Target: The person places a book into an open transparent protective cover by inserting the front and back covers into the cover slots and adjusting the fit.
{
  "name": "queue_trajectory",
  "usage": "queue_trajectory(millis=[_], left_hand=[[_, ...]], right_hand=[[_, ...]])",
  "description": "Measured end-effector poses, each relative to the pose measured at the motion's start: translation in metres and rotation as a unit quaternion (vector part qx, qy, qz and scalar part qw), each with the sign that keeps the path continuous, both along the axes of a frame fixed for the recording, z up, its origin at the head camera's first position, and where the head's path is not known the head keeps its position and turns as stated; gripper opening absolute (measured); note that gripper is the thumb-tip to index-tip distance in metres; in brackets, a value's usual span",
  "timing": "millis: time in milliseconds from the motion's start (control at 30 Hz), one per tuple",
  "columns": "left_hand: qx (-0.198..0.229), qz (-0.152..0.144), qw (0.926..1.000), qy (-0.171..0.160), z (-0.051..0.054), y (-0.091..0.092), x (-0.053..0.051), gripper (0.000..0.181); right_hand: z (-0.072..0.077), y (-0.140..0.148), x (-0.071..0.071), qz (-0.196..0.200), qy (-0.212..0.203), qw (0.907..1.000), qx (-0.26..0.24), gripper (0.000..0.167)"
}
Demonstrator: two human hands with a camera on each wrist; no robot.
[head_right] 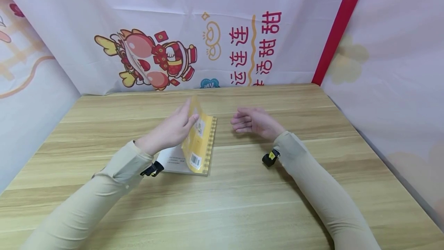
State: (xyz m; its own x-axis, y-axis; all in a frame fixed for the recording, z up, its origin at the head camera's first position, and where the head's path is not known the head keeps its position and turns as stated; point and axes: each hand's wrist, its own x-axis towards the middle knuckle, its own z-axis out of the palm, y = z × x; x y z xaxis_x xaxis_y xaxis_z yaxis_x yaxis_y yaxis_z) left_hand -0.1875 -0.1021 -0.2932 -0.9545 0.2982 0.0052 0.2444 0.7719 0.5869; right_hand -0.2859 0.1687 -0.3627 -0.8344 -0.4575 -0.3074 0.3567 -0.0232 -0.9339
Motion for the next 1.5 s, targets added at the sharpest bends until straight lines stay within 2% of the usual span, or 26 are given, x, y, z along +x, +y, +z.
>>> queue_trajectory(millis=[100, 267, 700, 967, 1133, 1333, 1500], left_hand=[[-0.017, -0.005, 0.9997, 0.018, 0.001, -0.003, 0.001, 0.065], [-0.027, -0.011, 0.9992, 0.027, 0.0, -0.011, 0.001, 0.06], [0.003, 0.008, 0.9999, -0.006, -0.007, -0.029, 0.001, 0.061], [0.036, 0.028, 0.9983, -0.035, -0.015, -0.039, 0.003, 0.062], [0.047, 0.029, 0.9977, -0.039, -0.023, -0.049, 0.002, 0.061], [0.041, 0.021, 0.9977, -0.049, -0.031, -0.059, 0.0, 0.063], [0.019, 0.025, 0.9981, -0.054, -0.035, -0.063, -0.002, 0.064]], right_hand=[[-0.001, 0.0, 0.0, 0.006, 0.0, 1.0, -0.003, 0.05], [-0.003, -0.002, -0.001, 0.011, -0.006, 0.9999, -0.005, 0.044], [-0.003, 0.0, 0.0, 0.018, -0.01, 0.9998, 0.0, 0.045], [-0.003, 0.002, -0.001, 0.016, -0.011, 0.9998, 0.006, 0.046], [-0.004, 0.002, -0.002, 0.009, -0.01, 0.9998, 0.011, 0.045], [-0.006, 0.002, -0.004, 0.003, -0.019, 0.9998, 0.01, 0.045], [-0.007, 0.004, -0.005, 0.005, -0.02, 0.9997, 0.009, 0.047]])
